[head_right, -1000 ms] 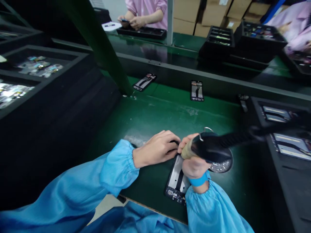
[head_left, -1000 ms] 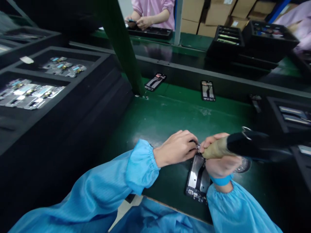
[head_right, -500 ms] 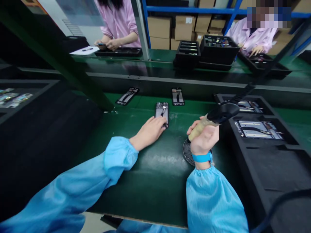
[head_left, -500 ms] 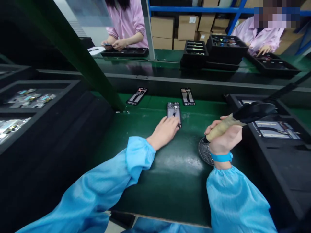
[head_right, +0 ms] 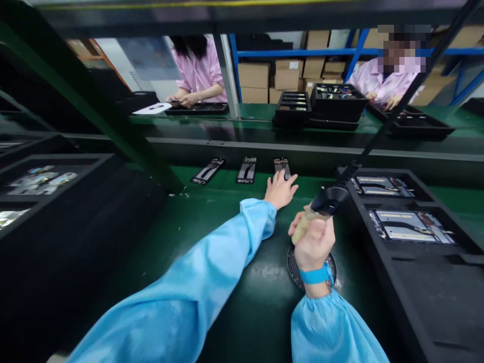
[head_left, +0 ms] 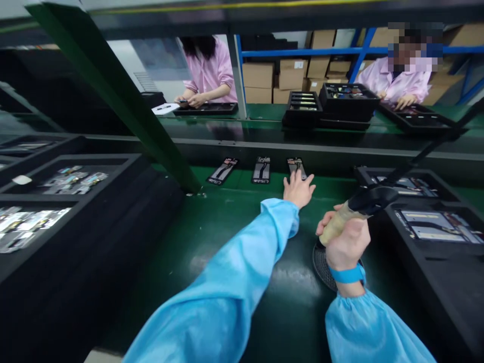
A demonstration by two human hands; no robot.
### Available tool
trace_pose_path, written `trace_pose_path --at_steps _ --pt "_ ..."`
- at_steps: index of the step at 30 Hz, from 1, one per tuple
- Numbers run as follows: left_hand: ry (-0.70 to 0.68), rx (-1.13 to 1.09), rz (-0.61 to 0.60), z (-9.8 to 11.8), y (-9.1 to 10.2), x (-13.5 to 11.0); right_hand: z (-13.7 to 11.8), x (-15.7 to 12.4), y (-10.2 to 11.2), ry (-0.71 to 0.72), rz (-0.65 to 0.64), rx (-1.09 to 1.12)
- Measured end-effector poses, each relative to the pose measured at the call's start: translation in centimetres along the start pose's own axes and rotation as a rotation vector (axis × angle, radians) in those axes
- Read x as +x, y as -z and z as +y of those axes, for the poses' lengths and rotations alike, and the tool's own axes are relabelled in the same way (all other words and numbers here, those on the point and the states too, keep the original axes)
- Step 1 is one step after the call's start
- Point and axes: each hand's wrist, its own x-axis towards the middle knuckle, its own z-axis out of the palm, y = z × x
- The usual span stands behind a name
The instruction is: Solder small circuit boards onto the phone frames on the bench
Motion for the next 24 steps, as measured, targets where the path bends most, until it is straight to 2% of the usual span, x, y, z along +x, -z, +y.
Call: trace_pose_path --at_steps 4,6,8,11,14,19,24 --pt "0.057 -0.004 0.022 1.5 -0.3 2.3 -0.3 -0.7 0.6 -0.034 -0.029 0.000" --pt "0.047 0.007 0.031 1.6 0.0 2.0 -0.4 -0.9 0.7 -0.022 -0.026 -0.001" --pt "0.010 0.017 0.034 1.5 0.4 0.5 -0.4 -1.0 0.8 -0.010 -0.025 0.002" --pt "-0.079 0.027 0.025 1.1 1.0 -4.0 -0.4 -0.9 0.8 0.016 -0.007 0.011" --pt "-0.164 0.053 0.042 0.4 2.0 -10.2 -0.4 -0.9 0.7 0.038 0.005 0.022" --pt "-0.180 -0.039 -0.012 -1.2 4.5 -19.9 -0.5 -0.9 0.6 0.044 0.001 0.021" --pt "-0.266 -0.191 -0.134 -2.2 7.1 -25.6 -0.5 -0.8 0.5 0.045 0.045 0.024"
